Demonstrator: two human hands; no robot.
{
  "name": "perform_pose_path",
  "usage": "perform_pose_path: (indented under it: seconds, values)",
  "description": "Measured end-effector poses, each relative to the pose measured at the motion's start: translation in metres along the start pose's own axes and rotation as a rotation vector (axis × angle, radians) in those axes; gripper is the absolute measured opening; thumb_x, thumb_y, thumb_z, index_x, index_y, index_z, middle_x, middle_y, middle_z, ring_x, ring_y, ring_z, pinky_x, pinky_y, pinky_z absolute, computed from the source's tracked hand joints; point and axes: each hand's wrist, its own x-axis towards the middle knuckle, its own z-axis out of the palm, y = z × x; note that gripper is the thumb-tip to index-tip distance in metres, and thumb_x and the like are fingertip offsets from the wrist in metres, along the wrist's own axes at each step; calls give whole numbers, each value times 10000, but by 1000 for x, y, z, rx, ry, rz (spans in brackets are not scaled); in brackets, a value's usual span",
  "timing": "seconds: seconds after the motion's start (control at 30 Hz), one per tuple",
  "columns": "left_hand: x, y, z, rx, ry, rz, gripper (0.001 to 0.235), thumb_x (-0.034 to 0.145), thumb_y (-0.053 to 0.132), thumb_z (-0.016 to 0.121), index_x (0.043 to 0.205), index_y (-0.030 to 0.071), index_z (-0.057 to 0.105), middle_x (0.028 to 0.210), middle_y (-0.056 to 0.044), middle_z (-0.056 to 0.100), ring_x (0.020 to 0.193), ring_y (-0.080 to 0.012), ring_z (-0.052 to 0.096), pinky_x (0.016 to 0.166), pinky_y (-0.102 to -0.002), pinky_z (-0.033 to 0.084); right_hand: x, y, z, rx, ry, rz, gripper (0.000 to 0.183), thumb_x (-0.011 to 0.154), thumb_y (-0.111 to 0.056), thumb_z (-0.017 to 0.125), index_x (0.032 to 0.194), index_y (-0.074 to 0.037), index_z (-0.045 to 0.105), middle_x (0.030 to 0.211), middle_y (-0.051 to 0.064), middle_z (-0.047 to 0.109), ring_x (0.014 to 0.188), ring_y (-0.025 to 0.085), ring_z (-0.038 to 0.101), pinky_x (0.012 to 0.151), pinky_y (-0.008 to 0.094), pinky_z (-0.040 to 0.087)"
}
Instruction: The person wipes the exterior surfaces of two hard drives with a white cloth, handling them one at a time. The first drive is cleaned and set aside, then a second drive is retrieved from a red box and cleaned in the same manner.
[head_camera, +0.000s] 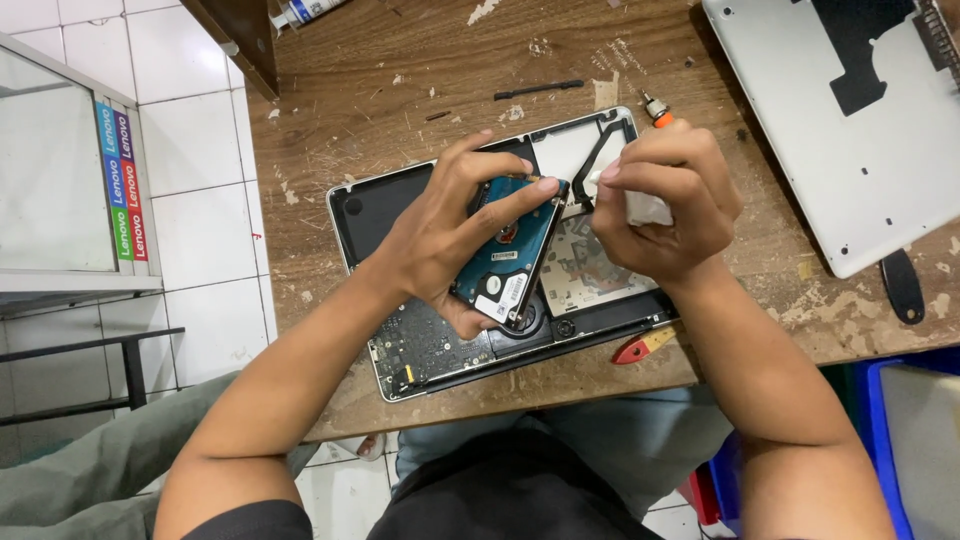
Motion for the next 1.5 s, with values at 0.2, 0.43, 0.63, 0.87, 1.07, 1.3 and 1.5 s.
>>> perform_pose_path:
  seconds: [0.2, 0.43, 0.63, 0.87, 1.07, 1.3, 1.5]
  values:
    - [-3, 0, 1, -96, -5, -30, 1186, 935, 925, 94, 1687, 49, 365, 1483, -262, 493, 1486, -395, 544, 1361, -804, 346, -7, -2, 2, 109, -99, -51, 182, 1073, 87, 702, 1251, 54, 716, 1010, 207, 639, 774, 292, 615, 695, 415, 532]
    - [-4, 0, -1, -159, -21, -25, 1173, 963, 911, 127, 1693, 18, 341, 1530, -271, 470, 1510, -406, 522, 1397, -752, 356, -8, -2, 3, 80, -93, -111, 171, 1083, 73, 712, 1252, 47, 733, 1015, 215, 639, 777, 281, 639, 657, 425, 557]
    - [-2, 1, -1, -209, -18, -13, 1159, 978, 898, 132, 1708, 13, 300, 1552, -269, 440, 1526, -397, 504, 1405, -770, 382, -7, -1, 4, 88, -83, -131, 175, 1066, 103, 730, 1230, 42, 739, 1018, 195, 632, 784, 266, 647, 666, 424, 555]
    - [-4, -5, 3, -177, -17, -13, 1144, 985, 895, 132, 1718, 30, 283, 1554, -276, 451, 1530, -404, 514, 1419, -760, 355, -6, -1, 2, 82, -95, -127, 172, 1071, 101, 735, 1233, 46, 745, 1013, 212, 626, 772, 283, 638, 677, 437, 547]
    - [-9, -31, -7, 215, -218, -142, 1142, 992, 773, 665, 1773, 116, 153, 1523, -277, 491, 1511, -458, 533, 1384, -749, 270, -3, 12, 3, -18, -299, -5, 84, 1052, 142, 789, 1086, 70, 762, 972, 193, 689, 793, 300, 633, 700, 413, 526]
    - [-18, -53, 7, 464, -393, -312, 1112, 1058, 902, 453, 1779, 140, 85, 1468, -264, 524, 1389, -437, 516, 1288, -668, 298, -17, 39, 3, -214, -605, 151, 99, 1097, -51, 840, 1081, -5, 754, 1049, 135, 777, 905, 283, 743, 893, 426, 586]
    - [-9, -51, 10, 381, -538, -466, 1162, 986, 788, 767, 1753, 162, 159, 1629, -310, 393, 1513, -490, 406, 1305, -655, 270, -4, 33, 5, -102, -477, 83, 135, 1083, 9, 916, 1105, 67, 796, 1102, 216, 797, 990, 306, 754, 878, 405, 598]
